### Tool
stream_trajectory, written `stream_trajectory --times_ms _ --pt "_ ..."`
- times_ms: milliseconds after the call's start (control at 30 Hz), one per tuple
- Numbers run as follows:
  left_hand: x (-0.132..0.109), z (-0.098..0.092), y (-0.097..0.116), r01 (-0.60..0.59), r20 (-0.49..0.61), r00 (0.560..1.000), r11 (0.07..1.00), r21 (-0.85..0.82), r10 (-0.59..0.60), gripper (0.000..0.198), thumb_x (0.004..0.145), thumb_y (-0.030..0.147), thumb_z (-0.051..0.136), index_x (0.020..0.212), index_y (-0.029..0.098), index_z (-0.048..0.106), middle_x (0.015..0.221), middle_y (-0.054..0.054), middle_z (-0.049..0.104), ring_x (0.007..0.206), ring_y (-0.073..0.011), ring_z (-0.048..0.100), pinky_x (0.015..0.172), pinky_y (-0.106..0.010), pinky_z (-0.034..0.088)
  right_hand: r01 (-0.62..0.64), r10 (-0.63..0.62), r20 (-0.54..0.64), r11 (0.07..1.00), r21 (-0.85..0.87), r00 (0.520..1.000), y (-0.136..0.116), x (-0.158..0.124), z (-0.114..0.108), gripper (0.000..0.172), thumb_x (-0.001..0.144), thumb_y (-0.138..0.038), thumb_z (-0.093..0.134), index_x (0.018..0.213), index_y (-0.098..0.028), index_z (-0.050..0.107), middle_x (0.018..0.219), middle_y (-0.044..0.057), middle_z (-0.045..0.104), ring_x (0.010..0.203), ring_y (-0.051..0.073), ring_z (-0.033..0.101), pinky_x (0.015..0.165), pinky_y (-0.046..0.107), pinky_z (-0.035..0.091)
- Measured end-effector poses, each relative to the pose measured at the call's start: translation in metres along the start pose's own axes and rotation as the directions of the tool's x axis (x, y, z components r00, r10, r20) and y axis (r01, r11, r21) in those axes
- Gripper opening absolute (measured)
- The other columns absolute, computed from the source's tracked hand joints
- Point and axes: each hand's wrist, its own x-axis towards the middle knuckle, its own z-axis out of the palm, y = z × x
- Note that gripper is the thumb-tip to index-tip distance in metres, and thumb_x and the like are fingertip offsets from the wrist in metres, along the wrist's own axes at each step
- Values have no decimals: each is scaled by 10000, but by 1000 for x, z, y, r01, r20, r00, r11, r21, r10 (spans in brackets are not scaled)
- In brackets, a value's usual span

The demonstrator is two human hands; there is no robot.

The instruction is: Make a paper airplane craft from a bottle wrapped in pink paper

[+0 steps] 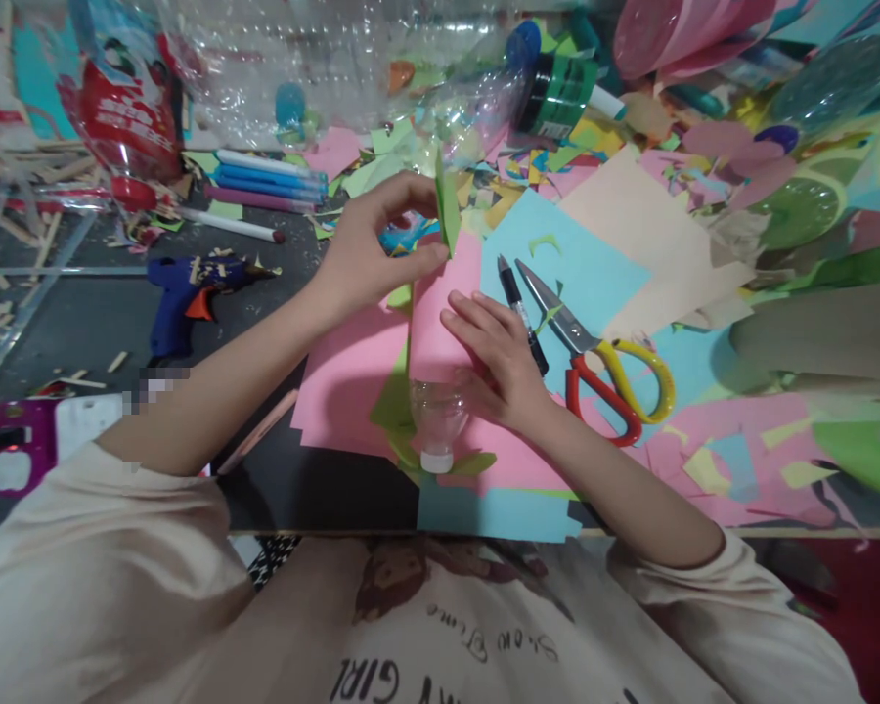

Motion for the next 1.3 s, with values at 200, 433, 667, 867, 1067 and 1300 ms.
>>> stream_trajectory --times_ms 200,433,667,867,1067,1300 --pt "-4 0 7 31 73 996 965 262 -52 376 765 469 652 1068 246 634 1157 -43 676 1199 -292 518 1014 -469 406 12 -12 -7 999 33 1000 0 0 -1 593 968 -317 444 1540 -327 290 1521 40 497 1431 275 401 1126 532 385" --pt "-9 2 25 149 54 980 891 429 -189 394 789 436 582 1166 338 642 1214 -34 667 1322 -311 456 1049 -518 410 -31 30 35 999 16 999 -2 1 -2 544 971 -346 421 1510 -309 354 1503 48 516 1439 268 395 1143 537 372" --pt "-9 3 29 134 63 981 874 467 -185 365 798 433 564 1141 347 653 1311 -20 628 1311 -304 470 1074 -532 404 -22 22 28 1000 2 999 -2 1 -2 516 975 -355 411 1486 -285 395 1492 69 524 1438 262 395 1133 533 387" --pt "-9 3 30 103 54 988 873 477 -146 347 788 406 583 1112 308 659 1331 -29 613 1292 -288 491 1124 -506 371 20 -20 -11 1000 23 1000 -1 1 -1 567 967 -308 446 1521 -303 324 1507 59 509 1437 267 396 1125 531 390" --pt "-9 3 32 119 79 980 856 503 -183 367 813 409 558 1161 331 644 1325 -33 613 1333 -309 448 1056 -529 418 10 -11 6 1000 22 1000 0 1 -1 594 971 -320 438 1544 -318 281 1526 49 488 1440 272 392 1130 535 382" --pt "-8 4 32 119 80 980 853 509 -185 373 801 406 575 1161 346 648 1299 -27 632 1321 -306 456 1062 -536 411 -16 14 32 999 37 999 0 0 -1 586 971 -351 435 1540 -329 295 1529 38 487 1439 272 394 1138 538 371"
